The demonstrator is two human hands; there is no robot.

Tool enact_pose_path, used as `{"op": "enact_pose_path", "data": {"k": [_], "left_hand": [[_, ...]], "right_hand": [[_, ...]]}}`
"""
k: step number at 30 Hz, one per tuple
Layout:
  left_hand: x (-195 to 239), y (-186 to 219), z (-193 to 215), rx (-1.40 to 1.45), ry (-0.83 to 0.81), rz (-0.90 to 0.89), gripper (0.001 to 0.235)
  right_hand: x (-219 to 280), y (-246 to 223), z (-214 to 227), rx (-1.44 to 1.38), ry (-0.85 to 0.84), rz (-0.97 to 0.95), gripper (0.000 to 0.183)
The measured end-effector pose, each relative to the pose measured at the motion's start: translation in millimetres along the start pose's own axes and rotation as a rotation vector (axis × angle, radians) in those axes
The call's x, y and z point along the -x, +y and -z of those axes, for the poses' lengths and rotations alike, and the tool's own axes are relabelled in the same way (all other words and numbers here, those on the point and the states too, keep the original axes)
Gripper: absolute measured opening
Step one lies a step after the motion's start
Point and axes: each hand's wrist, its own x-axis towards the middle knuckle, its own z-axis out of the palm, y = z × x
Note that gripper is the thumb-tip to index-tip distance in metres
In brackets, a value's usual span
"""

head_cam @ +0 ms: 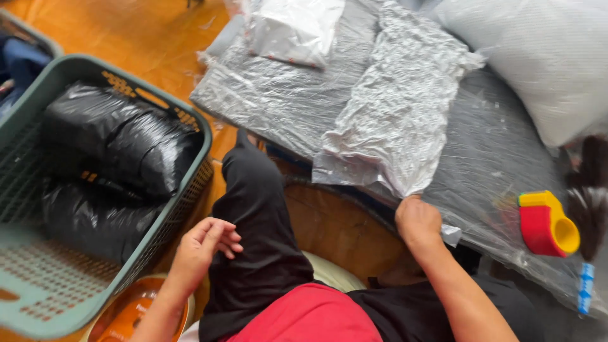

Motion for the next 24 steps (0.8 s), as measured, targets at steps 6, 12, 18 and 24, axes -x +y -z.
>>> {"op": "enact_pose_path", "data": {"k": [6, 12, 18, 24], "left_hand": [[55.5, -52.1, 156.4, -1.378, -0.145, 0.641, 0.055], [137.1, -129.0, 243.1, -1.203, -0.288, 1.368, 0.078], [195.6, -193.8, 251.1, -1.496, -0.051, 1.024, 0.069], [244.4, -237.1, 268.6, -1.762, -0.044, 0.537, 0.053]], "right_hand": [[1.6, 0.1, 24.9, 0.068, -0.132, -0.03, 0.044], [3.7, -10.0, 45.8, 0.097, -0.244, -0.089, 0.049], [3.3, -2.7, 32.7, 0.15, -0.164, -0.027, 0.049], [-1.2, 8.3, 13.2, 0.14, -0.069, -0.018, 0.049]]}}
